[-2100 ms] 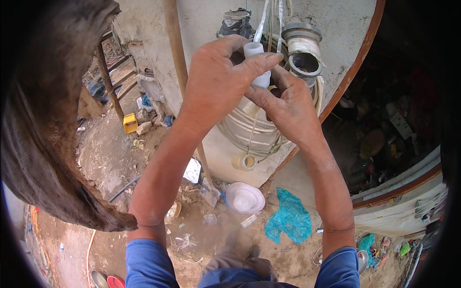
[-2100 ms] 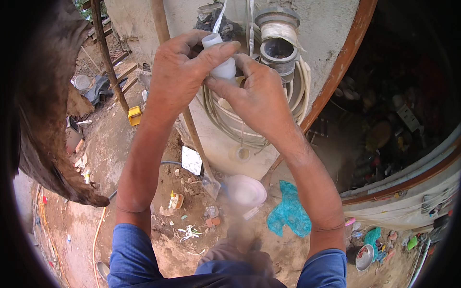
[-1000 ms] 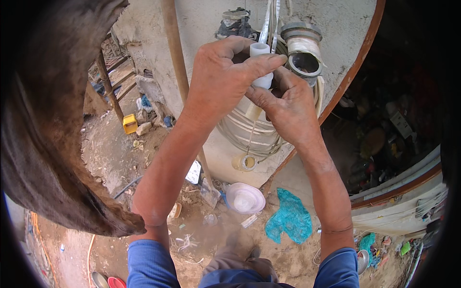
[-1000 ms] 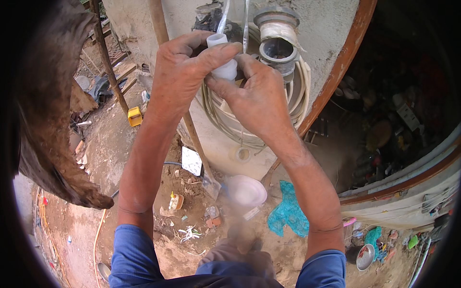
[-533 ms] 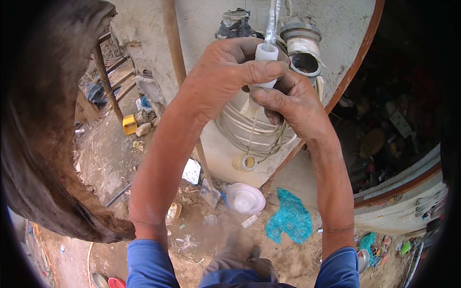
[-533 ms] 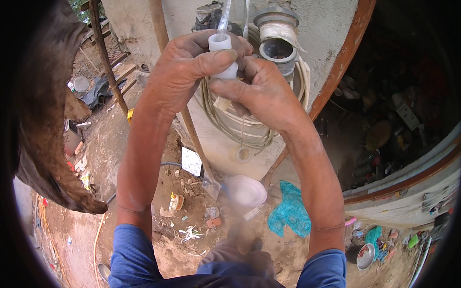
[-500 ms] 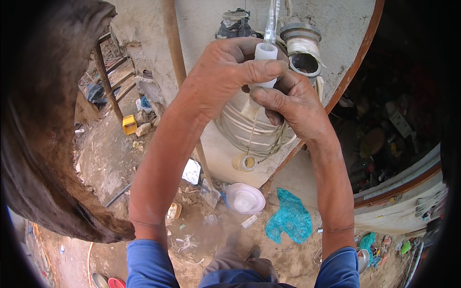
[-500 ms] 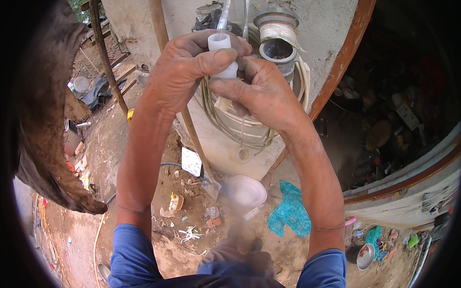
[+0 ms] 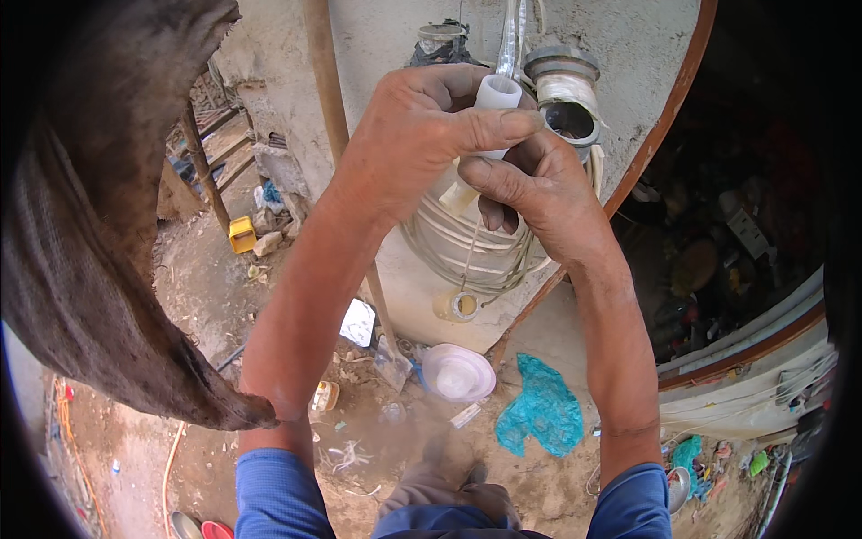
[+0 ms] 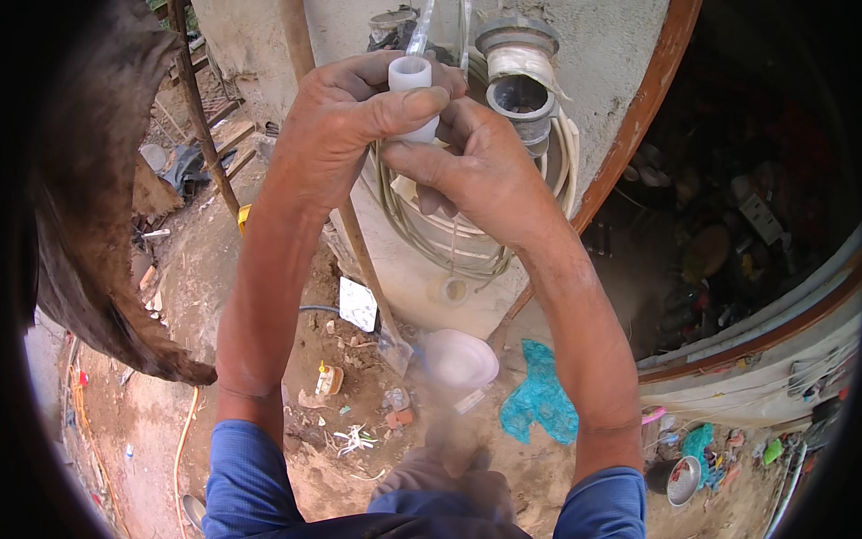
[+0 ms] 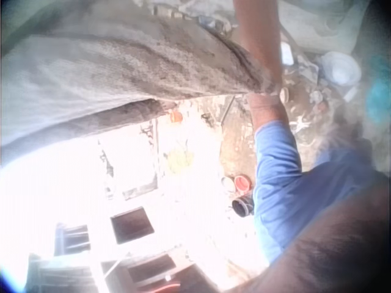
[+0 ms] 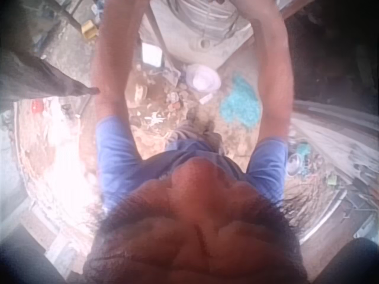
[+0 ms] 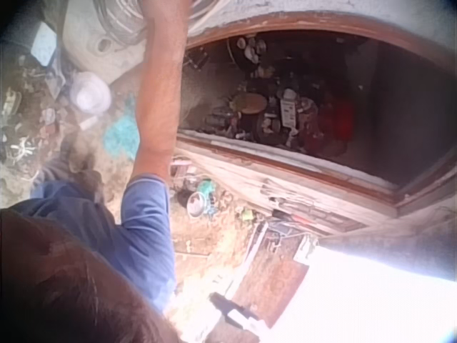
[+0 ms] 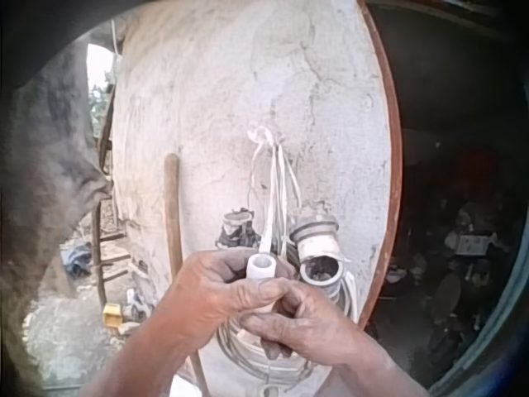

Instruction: The person walks from a cluttered room into a yard, picks up a white plastic plumbing connector, and attempts to fit it onto a pipe fitting on the wall. They then walk around the yard holding the parts.

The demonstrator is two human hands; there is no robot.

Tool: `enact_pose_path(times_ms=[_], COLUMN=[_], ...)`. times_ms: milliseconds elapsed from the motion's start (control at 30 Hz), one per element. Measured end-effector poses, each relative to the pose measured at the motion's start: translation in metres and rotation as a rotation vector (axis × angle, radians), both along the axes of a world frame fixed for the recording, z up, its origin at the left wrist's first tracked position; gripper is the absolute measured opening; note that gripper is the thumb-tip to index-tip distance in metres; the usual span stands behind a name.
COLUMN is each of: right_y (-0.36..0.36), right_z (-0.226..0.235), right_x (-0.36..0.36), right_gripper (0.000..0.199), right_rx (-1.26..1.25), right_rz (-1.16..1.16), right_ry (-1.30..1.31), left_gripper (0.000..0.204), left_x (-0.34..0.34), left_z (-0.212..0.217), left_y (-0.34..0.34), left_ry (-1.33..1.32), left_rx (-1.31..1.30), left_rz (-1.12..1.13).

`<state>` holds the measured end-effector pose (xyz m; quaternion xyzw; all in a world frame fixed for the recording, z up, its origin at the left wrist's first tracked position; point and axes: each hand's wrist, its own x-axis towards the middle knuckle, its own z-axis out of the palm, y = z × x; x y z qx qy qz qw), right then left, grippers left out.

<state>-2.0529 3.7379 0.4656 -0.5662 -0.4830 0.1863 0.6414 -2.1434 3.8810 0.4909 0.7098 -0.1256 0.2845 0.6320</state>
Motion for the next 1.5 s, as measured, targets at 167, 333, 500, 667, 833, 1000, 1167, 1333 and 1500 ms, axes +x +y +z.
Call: enact_pose_path(times_ms=[167,333,500,667,833,1000,1167,1333,1500], right_y=[-0.003,0.007,0.004,-0.002,0.001,0.013,0.004,0.002,0.013], right_z=[0.003,-0.006,0.000,0.006,-0.001,-0.008,-0.003,0.000,-0.008], right_x=[0.004,-0.009,-0.016,0.000,-0.003,-0.015,-0.010,0.002,-0.009], right_gripper=[0.023,0.025,0.028,0.028,0.026,0.024,0.027,0.031,0.034], right_rx=[-0.042,0.006,-0.018,-0.043,-0.034,0.038,0.052,0.003,0.042], right_rz=[0.030,-0.199,-0.270,0.014,-0.078,-0.359,-0.139,-0.034,-0.287], right_ry=[-0.015,-0.146,-0.146,0.003,-0.020,-0.275,-0.014,0.016,-0.138], left_gripper=[0.032,0.030,0.031,0.032,0.030,0.029,0.031,0.030,0.030], left_x=[0.000,0.005,0.003,0.003,0.003,0.004,0.005,0.005,0.008], left_z=[0.001,-0.009,-0.006,-0.003,-0.007,-0.009,-0.003,-0.002,-0.008], left_y=[0.004,0.003,0.002,0.007,0.004,0.000,-0.003,0.004,0.003], left_ry=[0.025,-0.013,0.008,0.007,0.020,-0.023,0.018,0.013,0.009], left_rx=[-0.067,-0.087,-0.075,-0.090,-0.113,-0.106,-0.059,-0.116,-0.094], left_rz=[-0.033,0.028,0.049,-0.051,-0.012,0.056,0.028,-0.011,0.022])
